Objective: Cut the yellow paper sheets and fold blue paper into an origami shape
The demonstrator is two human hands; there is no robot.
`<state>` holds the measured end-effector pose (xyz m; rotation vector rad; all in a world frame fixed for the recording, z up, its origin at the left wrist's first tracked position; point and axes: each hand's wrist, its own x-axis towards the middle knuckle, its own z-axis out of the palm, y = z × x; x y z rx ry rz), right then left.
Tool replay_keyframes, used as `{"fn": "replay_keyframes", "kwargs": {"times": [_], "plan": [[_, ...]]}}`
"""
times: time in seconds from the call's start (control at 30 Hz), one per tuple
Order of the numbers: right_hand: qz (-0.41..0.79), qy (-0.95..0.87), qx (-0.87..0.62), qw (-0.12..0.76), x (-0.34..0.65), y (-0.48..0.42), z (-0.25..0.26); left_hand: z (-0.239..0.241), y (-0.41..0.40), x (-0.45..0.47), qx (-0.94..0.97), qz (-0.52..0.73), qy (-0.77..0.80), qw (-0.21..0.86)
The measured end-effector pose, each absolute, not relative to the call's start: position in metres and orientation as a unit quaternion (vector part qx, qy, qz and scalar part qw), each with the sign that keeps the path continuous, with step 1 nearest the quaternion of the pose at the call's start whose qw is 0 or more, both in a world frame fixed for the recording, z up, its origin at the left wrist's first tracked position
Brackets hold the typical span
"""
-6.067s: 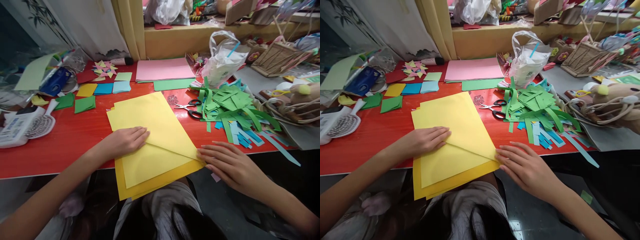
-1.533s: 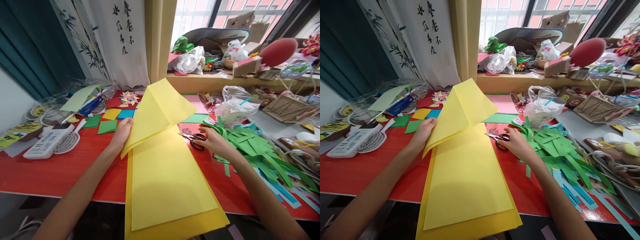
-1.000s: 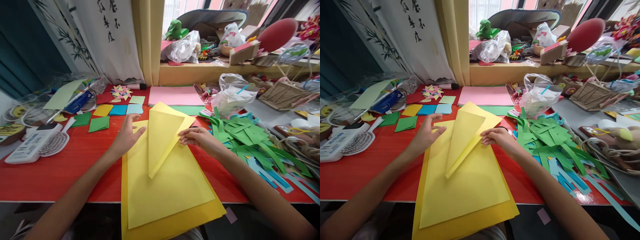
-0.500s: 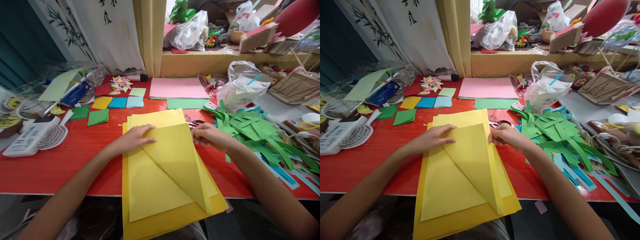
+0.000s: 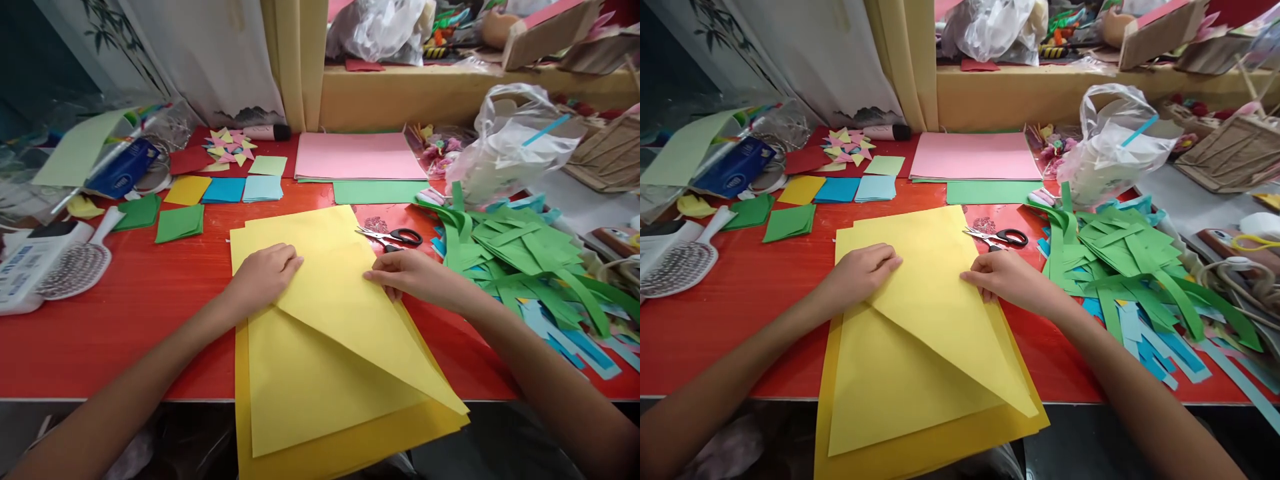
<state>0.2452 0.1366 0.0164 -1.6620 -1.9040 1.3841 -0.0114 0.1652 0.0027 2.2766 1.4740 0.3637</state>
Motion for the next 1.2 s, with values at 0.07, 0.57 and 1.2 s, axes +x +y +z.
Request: {"fn": "replay_keyframes", "kwargs": {"times": [0.07, 0.57, 1.2], "plan": [[0.456, -0.657, -0.587, 0.123, 0.243, 0.135, 0.016, 0.001, 0.164, -0.01, 0.811, 0.139, 0.538, 0.182], [0.237, -0.726, -0.644, 0.044, 0.232, 0.127, 0.002, -0.012, 0.164, -0.006, 0.827, 0.122, 0.542, 0.083], [0.147, -0.74, -0.656, 0.029, 0.226, 0.125, 0.003, 0.002, 0.164, 0.007, 0.83, -0.066, 0.554, -0.011]]}}
